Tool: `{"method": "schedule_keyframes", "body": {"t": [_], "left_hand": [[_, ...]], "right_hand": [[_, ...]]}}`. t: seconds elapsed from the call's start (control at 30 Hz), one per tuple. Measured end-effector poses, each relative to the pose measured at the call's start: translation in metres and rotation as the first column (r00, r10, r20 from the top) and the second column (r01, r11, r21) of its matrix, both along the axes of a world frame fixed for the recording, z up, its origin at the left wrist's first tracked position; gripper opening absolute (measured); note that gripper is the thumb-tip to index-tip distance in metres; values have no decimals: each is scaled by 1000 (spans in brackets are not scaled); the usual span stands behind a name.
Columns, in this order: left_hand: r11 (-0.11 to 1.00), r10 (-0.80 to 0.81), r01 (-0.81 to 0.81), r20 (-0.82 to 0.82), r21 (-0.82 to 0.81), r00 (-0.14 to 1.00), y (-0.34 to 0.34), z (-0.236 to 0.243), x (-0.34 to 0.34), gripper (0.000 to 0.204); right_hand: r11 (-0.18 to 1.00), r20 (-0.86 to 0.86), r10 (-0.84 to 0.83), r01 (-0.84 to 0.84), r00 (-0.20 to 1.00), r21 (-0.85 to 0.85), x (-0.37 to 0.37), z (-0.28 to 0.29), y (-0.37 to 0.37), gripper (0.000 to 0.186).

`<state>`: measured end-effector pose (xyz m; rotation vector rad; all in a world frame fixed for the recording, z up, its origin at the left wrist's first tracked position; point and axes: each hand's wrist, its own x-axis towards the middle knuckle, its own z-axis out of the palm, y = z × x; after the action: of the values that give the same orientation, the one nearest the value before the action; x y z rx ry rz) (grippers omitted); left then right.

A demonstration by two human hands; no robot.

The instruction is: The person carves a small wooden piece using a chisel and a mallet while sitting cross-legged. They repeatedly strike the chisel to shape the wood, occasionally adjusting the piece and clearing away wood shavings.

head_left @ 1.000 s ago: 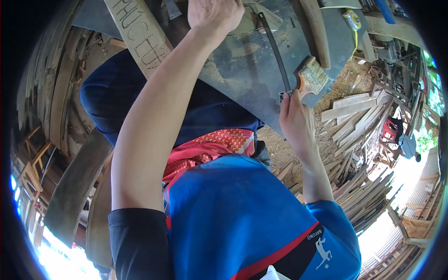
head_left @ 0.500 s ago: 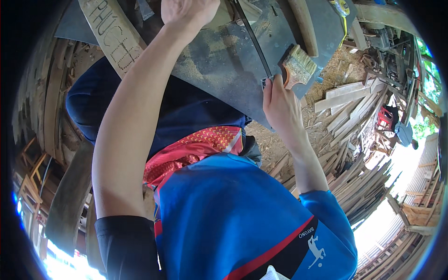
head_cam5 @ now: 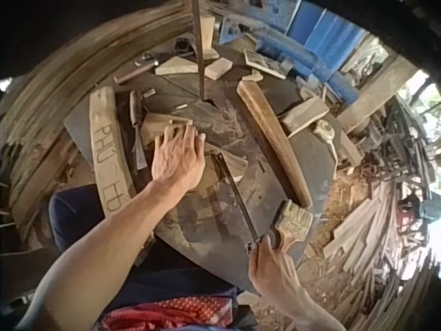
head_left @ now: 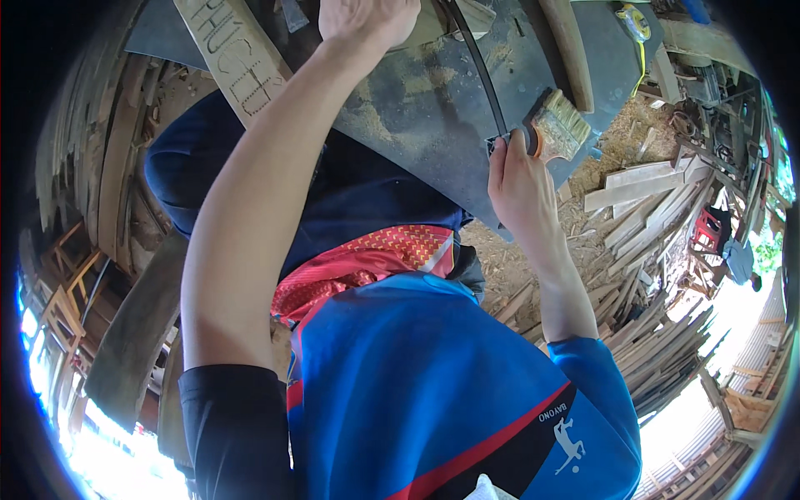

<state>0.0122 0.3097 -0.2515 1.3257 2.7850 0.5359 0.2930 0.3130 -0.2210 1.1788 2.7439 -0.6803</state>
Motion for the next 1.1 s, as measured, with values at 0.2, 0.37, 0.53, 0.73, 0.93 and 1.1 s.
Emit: {"method": "schedule_keyframes", "body": {"t": [0.2, 0.37, 0.53, 0.73, 0.93, 1.1], "left_hand": [[999, 45, -45, 7, -15, 999, 0, -2, -2, 52], [998, 54, -53, 47, -17, 997, 0, -6, -3, 54], [998, 67, -67, -15, -19, 998, 0, -18, -4, 55], [998, 53, -52, 29, -23, 998, 0, -6, -2, 55], [998, 52, -51, 30, -34, 998, 0, -10, -4, 55], [999, 40, -40, 25, -7, 999, 0, -14, -6, 55]], "right_hand": [[996, -109, 45, -37, 993, 78, 2, -11, 11, 26], [995, -174, 70, -57, 982, 78, -14, -5, 22, 26], [997, -111, 70, -64, 991, 53, -54, -3, 35, 27], [975, -132, 143, -117, 981, 186, -81, -20, 48, 28], [980, -88, 113, -96, 990, 174, -82, -19, 46, 29], [990, -80, 85, -75, 993, 118, -76, -13, 42, 28]]}}
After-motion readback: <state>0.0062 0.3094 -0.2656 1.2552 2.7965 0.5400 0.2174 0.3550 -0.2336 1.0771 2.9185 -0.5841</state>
